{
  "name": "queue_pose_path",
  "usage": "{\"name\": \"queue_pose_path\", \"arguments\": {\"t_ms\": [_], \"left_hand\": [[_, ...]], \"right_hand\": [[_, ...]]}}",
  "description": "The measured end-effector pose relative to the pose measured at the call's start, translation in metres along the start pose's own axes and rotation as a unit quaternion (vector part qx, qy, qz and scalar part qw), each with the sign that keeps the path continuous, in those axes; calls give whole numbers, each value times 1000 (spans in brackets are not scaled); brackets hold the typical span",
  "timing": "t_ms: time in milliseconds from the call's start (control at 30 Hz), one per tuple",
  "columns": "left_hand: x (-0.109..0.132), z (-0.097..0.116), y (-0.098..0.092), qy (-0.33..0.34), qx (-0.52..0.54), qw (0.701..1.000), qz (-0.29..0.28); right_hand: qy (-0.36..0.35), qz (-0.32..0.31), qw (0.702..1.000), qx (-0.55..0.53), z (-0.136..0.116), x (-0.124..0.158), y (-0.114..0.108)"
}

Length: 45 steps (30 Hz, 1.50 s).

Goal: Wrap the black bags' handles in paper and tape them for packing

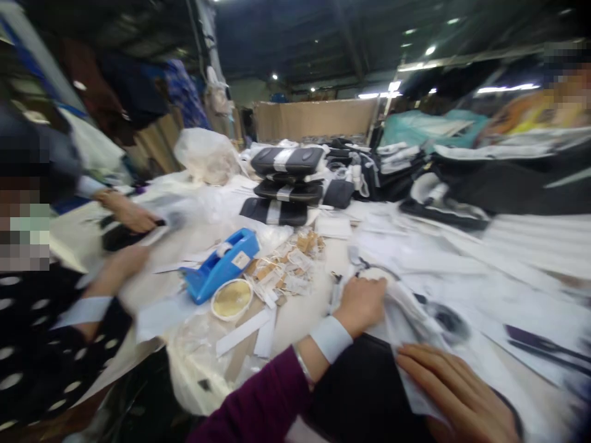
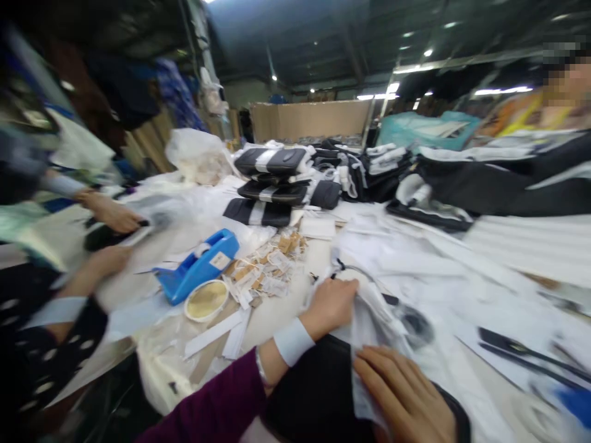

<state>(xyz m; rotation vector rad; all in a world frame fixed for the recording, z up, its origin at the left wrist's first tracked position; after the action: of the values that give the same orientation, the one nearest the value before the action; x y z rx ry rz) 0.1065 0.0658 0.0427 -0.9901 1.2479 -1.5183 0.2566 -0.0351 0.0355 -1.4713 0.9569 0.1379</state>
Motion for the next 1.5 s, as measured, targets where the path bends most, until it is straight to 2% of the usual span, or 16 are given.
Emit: {"name": "queue_pose_path", "arguments": {"t_ms": [33, 100, 200, 500, 700, 900, 1067, 1167, 1267, 1300, 1400, 1500], "left_hand": [[0, 0, -1, 0, 5, 1000, 0], [-3, 0, 0, 3, 14, 1000, 2], [-11, -1, 3, 10, 20, 1000, 12], [-18, -4, 6, 21, -1, 1000, -23], [-20, -3, 6, 14, -13, 999, -32], [-19, -4, 7, 29, 27, 999, -4], [-16, -4, 2, 55, 77, 994, 48], [-1, -5, -11, 84, 123, 980, 133], [29, -6, -19, 103, 186, 949, 233], [40, -4, -16, 114, 204, 943, 239], [68, 5, -3, 164, 209, 942, 206], [84, 14, 6, 198, 146, 945, 214]], "right_hand": [[-5, -8, 1000, 10, -8, -7, -8], [22, 18, 1000, 1, -17, -20, -20], [48, 17, 999, -3, -21, -30, -22], [14, -19, 999, 29, -28, -17, -13], [-34, -35, 998, 27, -35, -15, -13], [-47, -66, 996, 22, -41, -11, -5], [-6, -107, 993, 48, -47, -8, 7], [7, -105, 993, 54, -48, -7, 10], [2, -106, 993, 60, -48, -6, 12], [-1, -104, 993, 62, -48, -6, 12], [-18, -95, 993, 74, -48, -5, 12], [-39, -69, 993, 90, -48, -5, 10]]}}
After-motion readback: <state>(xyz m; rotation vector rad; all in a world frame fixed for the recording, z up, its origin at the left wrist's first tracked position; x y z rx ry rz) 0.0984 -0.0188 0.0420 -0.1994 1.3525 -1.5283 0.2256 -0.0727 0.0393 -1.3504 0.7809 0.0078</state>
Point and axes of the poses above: each hand's wrist, its own x-axis away from the middle knuckle, its own y-axis out of the palm, z = x × y, the point moved 4 cm from there along -x, towards the middle knuckle, and after that the axes turned 5 degrees about -z, right-handed, at the moved point
